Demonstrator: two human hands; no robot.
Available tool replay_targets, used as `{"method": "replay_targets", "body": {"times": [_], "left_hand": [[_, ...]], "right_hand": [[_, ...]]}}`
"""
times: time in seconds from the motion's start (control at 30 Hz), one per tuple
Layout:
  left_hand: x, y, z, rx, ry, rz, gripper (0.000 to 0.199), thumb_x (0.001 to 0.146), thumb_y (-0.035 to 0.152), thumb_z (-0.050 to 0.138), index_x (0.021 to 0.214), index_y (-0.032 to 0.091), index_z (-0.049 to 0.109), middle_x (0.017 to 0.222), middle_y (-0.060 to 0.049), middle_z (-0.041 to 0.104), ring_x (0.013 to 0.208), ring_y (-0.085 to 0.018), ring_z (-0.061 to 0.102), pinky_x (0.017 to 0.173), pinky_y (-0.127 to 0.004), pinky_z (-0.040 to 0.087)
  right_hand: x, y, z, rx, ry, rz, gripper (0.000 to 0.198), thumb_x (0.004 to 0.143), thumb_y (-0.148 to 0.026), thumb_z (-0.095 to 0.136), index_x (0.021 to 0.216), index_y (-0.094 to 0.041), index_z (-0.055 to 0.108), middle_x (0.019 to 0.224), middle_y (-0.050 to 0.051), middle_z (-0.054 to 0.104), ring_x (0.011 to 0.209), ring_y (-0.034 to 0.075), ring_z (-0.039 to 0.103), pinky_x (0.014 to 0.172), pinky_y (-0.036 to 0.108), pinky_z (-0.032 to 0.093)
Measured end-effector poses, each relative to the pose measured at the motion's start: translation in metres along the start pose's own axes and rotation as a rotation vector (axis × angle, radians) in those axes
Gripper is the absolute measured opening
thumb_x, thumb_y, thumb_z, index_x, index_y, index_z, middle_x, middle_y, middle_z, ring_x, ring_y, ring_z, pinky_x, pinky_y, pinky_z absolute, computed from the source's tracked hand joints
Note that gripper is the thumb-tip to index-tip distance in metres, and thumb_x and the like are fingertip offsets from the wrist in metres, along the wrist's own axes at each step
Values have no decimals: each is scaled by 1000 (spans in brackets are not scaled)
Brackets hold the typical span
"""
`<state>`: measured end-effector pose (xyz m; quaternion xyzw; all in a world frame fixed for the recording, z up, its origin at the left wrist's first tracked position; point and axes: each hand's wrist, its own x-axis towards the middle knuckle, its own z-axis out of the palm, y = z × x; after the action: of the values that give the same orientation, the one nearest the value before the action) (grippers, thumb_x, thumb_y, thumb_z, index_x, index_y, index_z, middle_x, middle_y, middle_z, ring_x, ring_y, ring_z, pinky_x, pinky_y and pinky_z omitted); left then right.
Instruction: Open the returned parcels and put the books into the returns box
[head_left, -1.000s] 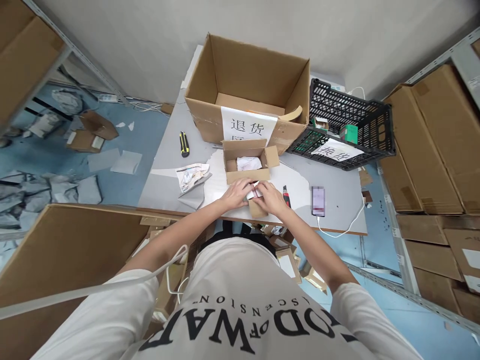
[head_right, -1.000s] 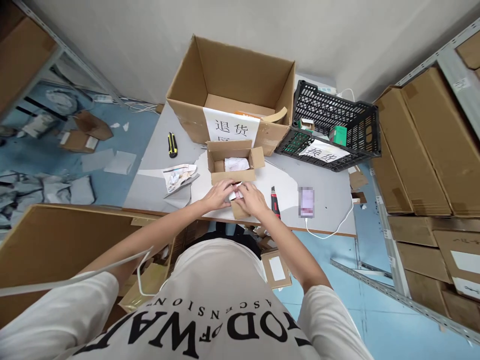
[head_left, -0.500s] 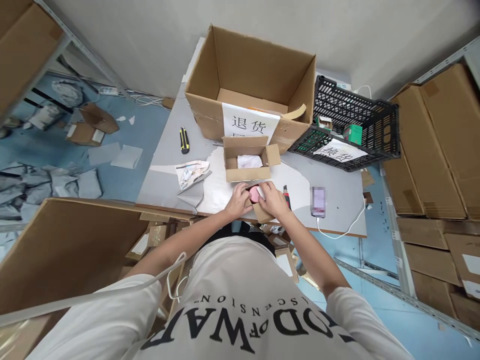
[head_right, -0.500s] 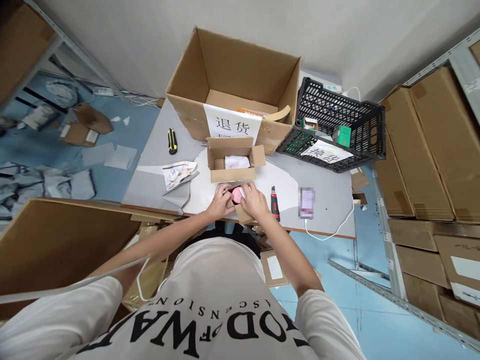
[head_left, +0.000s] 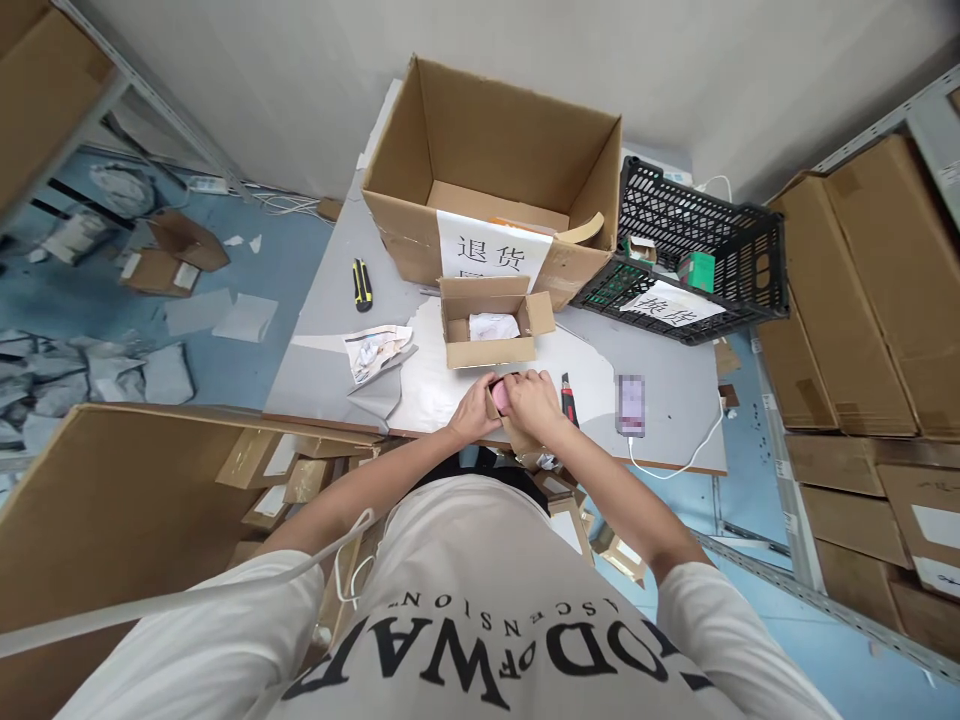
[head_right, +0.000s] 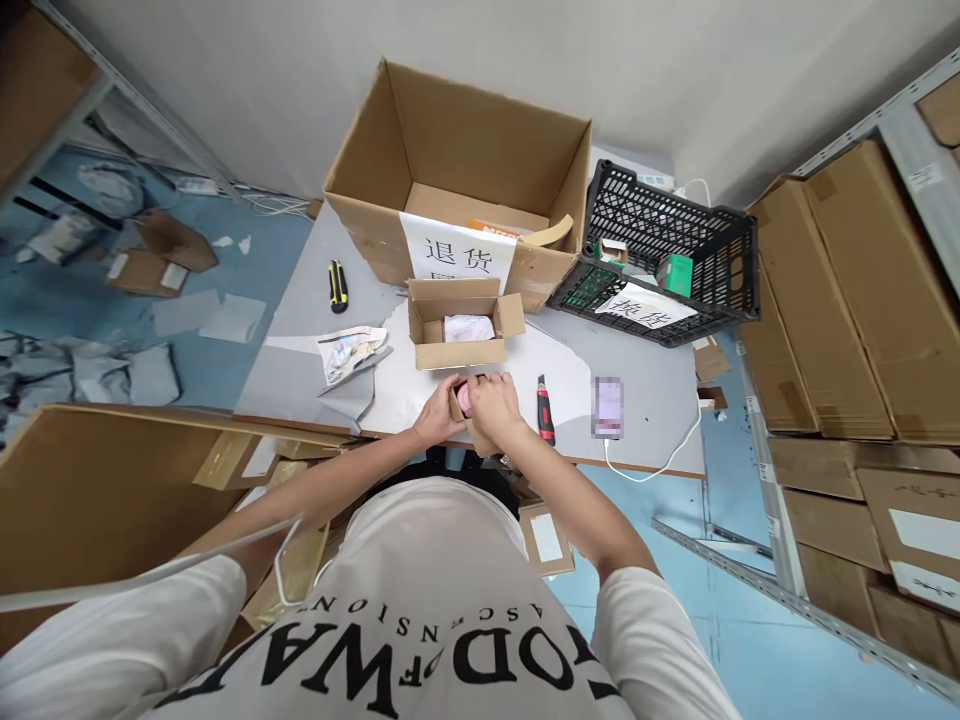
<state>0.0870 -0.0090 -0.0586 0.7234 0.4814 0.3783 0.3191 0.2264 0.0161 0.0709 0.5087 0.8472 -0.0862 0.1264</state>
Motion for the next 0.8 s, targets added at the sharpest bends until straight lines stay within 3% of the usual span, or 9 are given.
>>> {"method": "replay_targets", "body": {"times": [0.2, 0.33, 0.5, 0.63, 0.73, 0.8], "left_hand": [[1, -1, 2, 15, -3, -49, 76, 66, 25, 71, 132, 17, 34, 126, -17, 53, 117, -31, 56, 95, -47, 49], [4, 0, 2, 24, 28, -98, 71, 65, 27, 71, 126, 16, 38, 120, -16, 57, 110, -31, 59, 90, -46, 51], [8, 0, -2, 51, 14, -133, 76, 63, 32, 75, 128, 18, 37, 121, -15, 57, 111, -32, 59, 90, -46, 50], [10, 2, -7, 38, 22, -142, 86, 63, 34, 75, 135, 18, 31, 128, -18, 53, 116, -34, 56, 93, -48, 48], [13, 6, -11, 2, 58, -178, 97, 61, 36, 78, 140, 19, 24, 131, -18, 50, 119, -34, 54, 94, -49, 47], [15, 11, -15, -20, 86, -194, 103, 58, 40, 80, 141, 17, 23, 131, -18, 50, 120, -34, 54, 95, -49, 47]], "right_hand": [[20, -8, -10, -47, -118, -7, 27, 80, -26, 58, 101, -9, 62, 96, 19, 70, 87, 27, 65, 78, 36, 40], [16, -3, -27, -57, -77, -58, 34, 78, -32, 57, 103, -9, 60, 96, 19, 70, 87, 28, 65, 74, 34, 42], [-3, 13, -75, 39, 54, -97, 53, 74, -40, 60, 119, -12, 55, 103, 16, 66, 93, 30, 61, 78, 34, 43], [-29, 46, -115, 225, 221, -104, 58, 71, -38, 64, 125, -20, 56, 109, 11, 63, 95, 29, 60, 81, 36, 44], [-49, 76, -120, 471, 425, -32, 52, 68, -32, 67, 119, -23, 60, 108, 7, 63, 89, 25, 59, 80, 38, 47], [-57, 91, -105, 735, 567, 40, 48, 68, -31, 68, 114, -24, 60, 102, 5, 64, 77, 19, 57, 72, 36, 50]]}}
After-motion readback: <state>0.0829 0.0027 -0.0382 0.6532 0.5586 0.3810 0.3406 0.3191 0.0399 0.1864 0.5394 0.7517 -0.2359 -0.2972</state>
